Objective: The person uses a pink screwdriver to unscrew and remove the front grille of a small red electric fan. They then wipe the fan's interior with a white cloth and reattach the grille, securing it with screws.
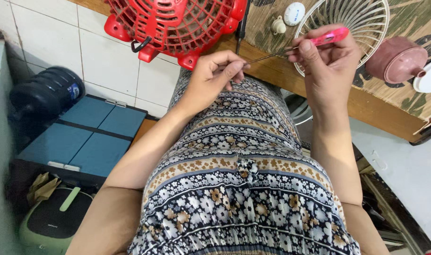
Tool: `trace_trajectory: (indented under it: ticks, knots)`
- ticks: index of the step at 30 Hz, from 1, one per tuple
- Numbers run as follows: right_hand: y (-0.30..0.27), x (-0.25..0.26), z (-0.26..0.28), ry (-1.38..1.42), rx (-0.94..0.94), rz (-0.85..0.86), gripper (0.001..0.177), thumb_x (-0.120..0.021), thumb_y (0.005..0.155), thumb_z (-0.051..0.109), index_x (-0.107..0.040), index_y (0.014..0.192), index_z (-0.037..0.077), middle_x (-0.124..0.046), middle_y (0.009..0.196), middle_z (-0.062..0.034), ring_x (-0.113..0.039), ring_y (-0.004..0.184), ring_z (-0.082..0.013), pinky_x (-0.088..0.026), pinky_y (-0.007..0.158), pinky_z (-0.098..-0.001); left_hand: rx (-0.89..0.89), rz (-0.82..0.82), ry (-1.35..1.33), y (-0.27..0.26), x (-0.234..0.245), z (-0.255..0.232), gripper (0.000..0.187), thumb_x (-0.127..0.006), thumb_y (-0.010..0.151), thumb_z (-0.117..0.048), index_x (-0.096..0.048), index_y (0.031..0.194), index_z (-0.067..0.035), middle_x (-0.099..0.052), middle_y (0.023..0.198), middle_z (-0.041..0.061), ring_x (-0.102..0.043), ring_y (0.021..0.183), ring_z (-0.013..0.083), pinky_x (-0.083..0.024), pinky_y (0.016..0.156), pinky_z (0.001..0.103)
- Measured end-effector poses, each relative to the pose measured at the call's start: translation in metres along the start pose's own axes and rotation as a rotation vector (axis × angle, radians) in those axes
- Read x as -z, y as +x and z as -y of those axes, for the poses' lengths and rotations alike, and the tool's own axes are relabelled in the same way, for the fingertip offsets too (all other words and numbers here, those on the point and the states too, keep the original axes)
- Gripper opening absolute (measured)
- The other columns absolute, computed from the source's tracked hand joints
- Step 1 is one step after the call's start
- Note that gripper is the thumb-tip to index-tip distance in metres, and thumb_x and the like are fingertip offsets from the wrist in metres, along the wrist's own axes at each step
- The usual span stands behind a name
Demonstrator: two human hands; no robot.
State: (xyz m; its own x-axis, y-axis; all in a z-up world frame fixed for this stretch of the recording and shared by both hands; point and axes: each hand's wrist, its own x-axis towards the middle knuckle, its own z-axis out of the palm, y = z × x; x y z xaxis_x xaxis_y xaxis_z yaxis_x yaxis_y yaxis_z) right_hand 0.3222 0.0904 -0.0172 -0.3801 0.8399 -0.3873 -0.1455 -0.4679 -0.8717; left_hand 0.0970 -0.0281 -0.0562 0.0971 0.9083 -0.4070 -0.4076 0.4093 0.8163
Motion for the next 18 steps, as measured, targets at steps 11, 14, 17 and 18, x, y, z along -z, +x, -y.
trace_trajectory:
  ticks: [11, 14, 17, 18]
  knots:
    - [0.017, -0.029, 0.005, -0.316, 0.270, 0.053, 0.015, -0.065, 0.105, -0.003, -0.052, 0.111, 0.001, -0.069, 0.106, -0.0126, -0.071, 0.096, -0.0174, -0.063, 0.087, -0.0314, 0.320, -0.185, -0.507, 0.009, 0.009, 0.047, 0.025, -0.060, 0.105, -0.025, -0.065, 0.117, -0.003, -0.067, 0.099, 0.003, -0.067, 0.089, 0.0118, -0.056, 0.069, 0.026]
    - [0.021, -0.039, 0.005, -0.358, 0.330, 0.043, 0.016, -0.064, 0.110, -0.006, -0.051, 0.116, -0.002, -0.067, 0.112, -0.0121, -0.070, 0.098, -0.0158, -0.062, 0.089, -0.0280, 0.297, -0.180, -0.646, 0.011, 0.009, 0.058, 0.031, -0.058, 0.102, -0.021, -0.060, 0.128, -0.004, -0.067, 0.118, 0.007, -0.067, 0.101, 0.0158, -0.059, 0.082, 0.032]
    - [0.021, -0.052, 0.000, -0.539, 0.401, 0.079, 0.016, -0.065, 0.110, -0.010, -0.051, 0.116, -0.006, -0.066, 0.112, -0.0145, -0.070, 0.102, -0.0177, -0.060, 0.092, -0.0278, 0.220, -0.170, -0.841, 0.016, 0.008, 0.067, 0.038, -0.056, 0.100, -0.015, -0.053, 0.137, -0.007, -0.063, 0.133, 0.008, -0.064, 0.114, 0.0191, -0.056, 0.098, 0.036]
    - [0.021, -0.056, -0.002, -0.603, 0.432, 0.078, 0.016, -0.065, 0.108, -0.011, -0.051, 0.114, -0.006, -0.067, 0.110, -0.0147, -0.070, 0.102, -0.0180, -0.060, 0.091, -0.0282, 0.226, -0.213, -0.899, 0.019, 0.006, 0.070, 0.039, -0.055, 0.100, -0.015, -0.051, 0.138, -0.008, -0.062, 0.136, 0.007, -0.063, 0.117, 0.0200, -0.055, 0.101, 0.037]
